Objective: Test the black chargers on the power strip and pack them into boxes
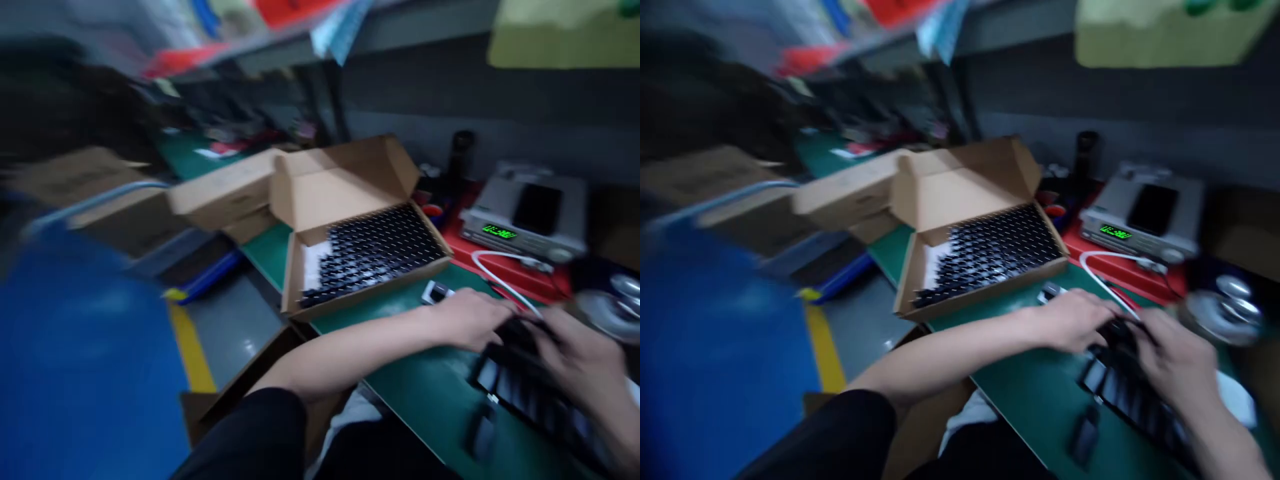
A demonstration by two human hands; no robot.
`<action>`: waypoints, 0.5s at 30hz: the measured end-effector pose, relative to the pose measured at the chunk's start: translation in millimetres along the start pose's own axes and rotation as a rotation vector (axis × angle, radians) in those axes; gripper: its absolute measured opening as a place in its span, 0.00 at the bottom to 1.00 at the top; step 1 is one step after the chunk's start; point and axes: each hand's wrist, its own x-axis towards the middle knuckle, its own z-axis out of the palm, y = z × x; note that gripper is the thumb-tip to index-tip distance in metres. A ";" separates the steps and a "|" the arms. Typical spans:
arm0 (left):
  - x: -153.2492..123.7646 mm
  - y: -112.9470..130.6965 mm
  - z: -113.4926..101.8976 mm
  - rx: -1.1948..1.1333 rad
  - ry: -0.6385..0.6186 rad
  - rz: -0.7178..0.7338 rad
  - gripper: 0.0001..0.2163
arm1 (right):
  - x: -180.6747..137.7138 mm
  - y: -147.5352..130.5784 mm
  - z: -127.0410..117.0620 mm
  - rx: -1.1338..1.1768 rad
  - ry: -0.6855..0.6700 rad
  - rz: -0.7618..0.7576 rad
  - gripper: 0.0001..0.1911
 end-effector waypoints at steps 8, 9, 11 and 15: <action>12.0 21.7 16.0 0.045 0.059 -0.182 0.18 | -15.3 10.0 -37.3 0.378 0.097 0.499 0.08; 11.1 20.4 14.9 -0.005 0.076 -0.173 0.18 | -17.8 10.0 -42.2 0.381 0.089 0.523 0.08; 6.8 17.7 13.0 -0.173 0.151 -0.127 0.18 | -22.7 10.3 -47.8 0.318 0.000 0.477 0.08; -18.0 22.3 11.6 -0.549 0.381 0.010 0.18 | -29.2 13.1 -45.8 0.091 -0.147 0.238 0.09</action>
